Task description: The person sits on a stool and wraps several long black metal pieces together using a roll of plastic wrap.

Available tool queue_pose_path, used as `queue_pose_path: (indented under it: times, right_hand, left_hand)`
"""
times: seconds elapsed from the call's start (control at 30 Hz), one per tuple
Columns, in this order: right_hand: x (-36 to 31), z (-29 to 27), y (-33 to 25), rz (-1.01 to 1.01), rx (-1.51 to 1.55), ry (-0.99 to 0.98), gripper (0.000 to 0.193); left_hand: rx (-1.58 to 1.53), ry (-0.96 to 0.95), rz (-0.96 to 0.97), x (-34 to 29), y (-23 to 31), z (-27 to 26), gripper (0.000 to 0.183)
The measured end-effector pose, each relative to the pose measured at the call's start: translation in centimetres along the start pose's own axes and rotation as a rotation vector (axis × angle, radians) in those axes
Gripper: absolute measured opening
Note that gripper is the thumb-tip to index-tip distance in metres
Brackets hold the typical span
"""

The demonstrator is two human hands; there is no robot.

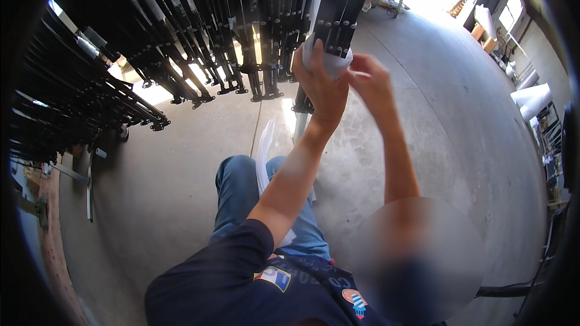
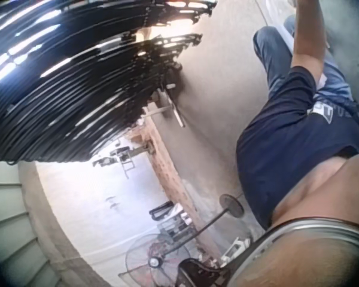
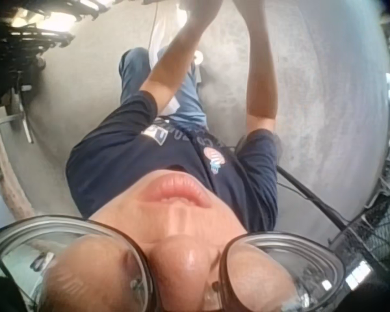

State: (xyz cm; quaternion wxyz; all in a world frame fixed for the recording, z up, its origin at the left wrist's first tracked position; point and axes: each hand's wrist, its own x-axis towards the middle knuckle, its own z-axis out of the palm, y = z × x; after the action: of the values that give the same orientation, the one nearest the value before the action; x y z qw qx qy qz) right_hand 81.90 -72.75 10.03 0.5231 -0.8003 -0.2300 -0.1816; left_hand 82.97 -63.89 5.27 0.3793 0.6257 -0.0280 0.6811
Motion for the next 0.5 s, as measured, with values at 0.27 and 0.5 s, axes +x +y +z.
queue_pose_path:
  times: [0.27, 0.5]
  right_hand:
    - [0.8, 2.1, 0.9, 0.042, 0.671, -0.199, 0.033]
    - [1.4, 0.2, 2.4, 0.008, 0.696, -0.205, 0.04]
  left_hand:
    - [-0.199, -0.114, -0.026, -0.4, 1.1, -0.8, 0.07]
    - [-0.611, -0.251, -0.918, 2.0, -0.5, -3.9, 0.051]
